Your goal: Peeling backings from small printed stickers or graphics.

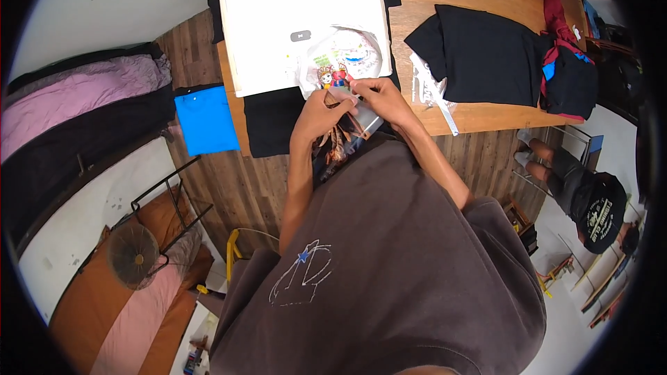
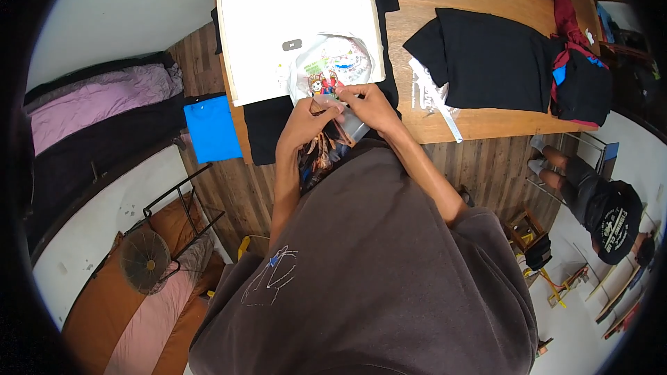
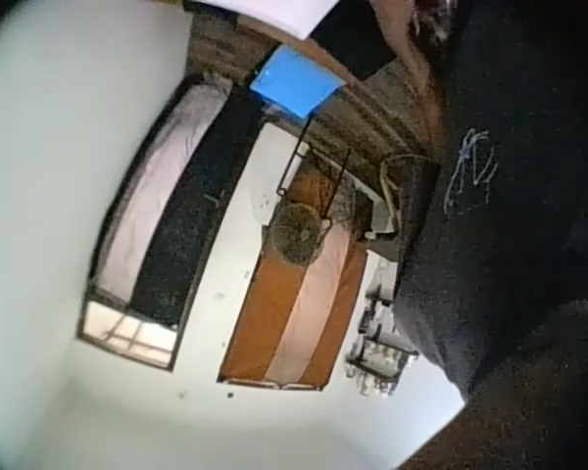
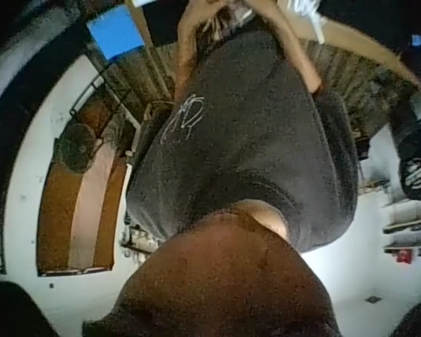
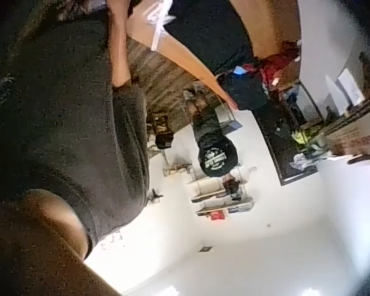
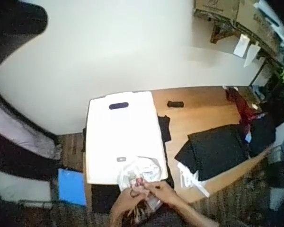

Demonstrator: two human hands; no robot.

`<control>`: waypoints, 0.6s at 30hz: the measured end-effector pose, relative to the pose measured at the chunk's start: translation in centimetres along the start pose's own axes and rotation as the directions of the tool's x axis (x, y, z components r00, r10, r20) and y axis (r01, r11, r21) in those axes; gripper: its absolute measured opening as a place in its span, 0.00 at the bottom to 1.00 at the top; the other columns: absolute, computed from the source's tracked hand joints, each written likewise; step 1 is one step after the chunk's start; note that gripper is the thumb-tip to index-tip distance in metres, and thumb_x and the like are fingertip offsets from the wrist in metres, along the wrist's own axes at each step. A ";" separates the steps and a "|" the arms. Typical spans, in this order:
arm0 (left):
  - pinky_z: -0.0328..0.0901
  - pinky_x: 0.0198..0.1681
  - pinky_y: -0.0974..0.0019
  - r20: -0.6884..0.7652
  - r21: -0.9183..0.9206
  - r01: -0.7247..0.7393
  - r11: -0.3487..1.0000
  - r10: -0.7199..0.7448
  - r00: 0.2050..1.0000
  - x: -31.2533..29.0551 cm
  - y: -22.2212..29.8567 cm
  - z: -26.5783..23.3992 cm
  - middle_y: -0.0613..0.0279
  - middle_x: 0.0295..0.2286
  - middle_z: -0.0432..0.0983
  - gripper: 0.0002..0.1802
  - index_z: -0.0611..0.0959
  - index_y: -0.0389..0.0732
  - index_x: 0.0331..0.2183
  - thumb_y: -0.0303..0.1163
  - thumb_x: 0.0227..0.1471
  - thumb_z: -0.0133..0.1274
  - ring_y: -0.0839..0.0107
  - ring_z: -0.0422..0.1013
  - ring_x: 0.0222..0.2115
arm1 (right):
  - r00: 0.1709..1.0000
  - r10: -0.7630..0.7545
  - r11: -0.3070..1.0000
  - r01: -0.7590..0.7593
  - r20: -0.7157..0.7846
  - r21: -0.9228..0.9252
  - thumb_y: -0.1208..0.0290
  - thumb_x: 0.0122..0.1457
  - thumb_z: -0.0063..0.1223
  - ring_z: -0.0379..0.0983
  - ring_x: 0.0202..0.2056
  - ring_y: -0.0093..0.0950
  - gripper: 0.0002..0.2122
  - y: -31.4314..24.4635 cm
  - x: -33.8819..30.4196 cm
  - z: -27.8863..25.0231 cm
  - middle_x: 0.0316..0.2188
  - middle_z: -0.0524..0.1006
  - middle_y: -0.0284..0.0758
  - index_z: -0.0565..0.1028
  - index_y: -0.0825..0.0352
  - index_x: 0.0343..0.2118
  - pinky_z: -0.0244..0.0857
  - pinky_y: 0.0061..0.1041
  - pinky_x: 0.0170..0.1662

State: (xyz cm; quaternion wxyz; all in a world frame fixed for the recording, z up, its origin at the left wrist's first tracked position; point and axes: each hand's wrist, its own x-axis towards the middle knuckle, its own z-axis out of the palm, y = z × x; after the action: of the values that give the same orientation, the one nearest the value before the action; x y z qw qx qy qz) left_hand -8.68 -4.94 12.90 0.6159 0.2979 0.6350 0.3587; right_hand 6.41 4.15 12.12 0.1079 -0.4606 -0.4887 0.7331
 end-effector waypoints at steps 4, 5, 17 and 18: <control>0.68 0.40 0.69 0.038 -0.111 -0.067 0.992 0.071 0.997 -0.5 0.1 -0.3 0.57 0.29 0.81 0.08 0.82 0.30 0.35 0.25 0.53 0.55 0.74 0.75 0.32 | 0.975 0.189 0.963 -0.208 0.121 0.171 0.61 0.63 0.50 0.59 0.20 0.13 0.15 0.3 0.5 -1.2 0.20 0.71 0.26 0.79 0.69 0.31 0.53 0.15 0.21; 0.69 0.40 0.69 0.063 -0.154 -0.139 0.978 0.150 0.987 -0.5 -0.4 -0.5 0.57 0.29 0.80 0.07 0.82 0.30 0.35 0.23 0.52 0.55 0.74 0.75 0.32 | 0.954 0.239 0.920 -0.281 0.178 0.271 0.61 0.63 0.49 0.58 0.19 0.13 0.14 -0.3 0.4 -1.2 0.21 0.71 0.26 0.78 0.69 0.31 0.50 0.15 0.20; 0.67 0.38 0.73 0.147 -0.135 -0.102 0.985 0.122 0.982 -0.5 0.1 -0.4 0.59 0.28 0.81 0.09 0.82 0.32 0.36 0.24 0.50 0.55 0.78 0.74 0.31 | 0.980 0.180 0.968 -0.193 0.088 0.163 0.66 0.59 0.58 0.55 0.15 0.11 0.10 1.3 1.5 -2.4 0.18 0.70 0.23 0.79 0.69 0.29 0.47 0.13 0.18; 0.67 0.38 0.73 0.146 -0.136 -0.106 0.985 0.126 0.981 -0.4 0.2 -0.3 0.59 0.28 0.81 0.09 0.82 0.32 0.36 0.24 0.50 0.55 0.78 0.74 0.31 | 0.986 0.163 0.981 -0.165 0.029 0.102 0.63 0.60 0.58 0.54 0.14 0.11 0.12 1.5 1.6 -2.5 0.17 0.70 0.23 0.79 0.68 0.28 0.47 0.13 0.17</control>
State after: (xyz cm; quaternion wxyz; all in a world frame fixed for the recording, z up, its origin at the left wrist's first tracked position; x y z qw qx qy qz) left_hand -8.98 -5.21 13.30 0.6588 0.3213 0.5430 0.4099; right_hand 7.93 5.97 9.74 0.0661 -0.4855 -0.4115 0.7685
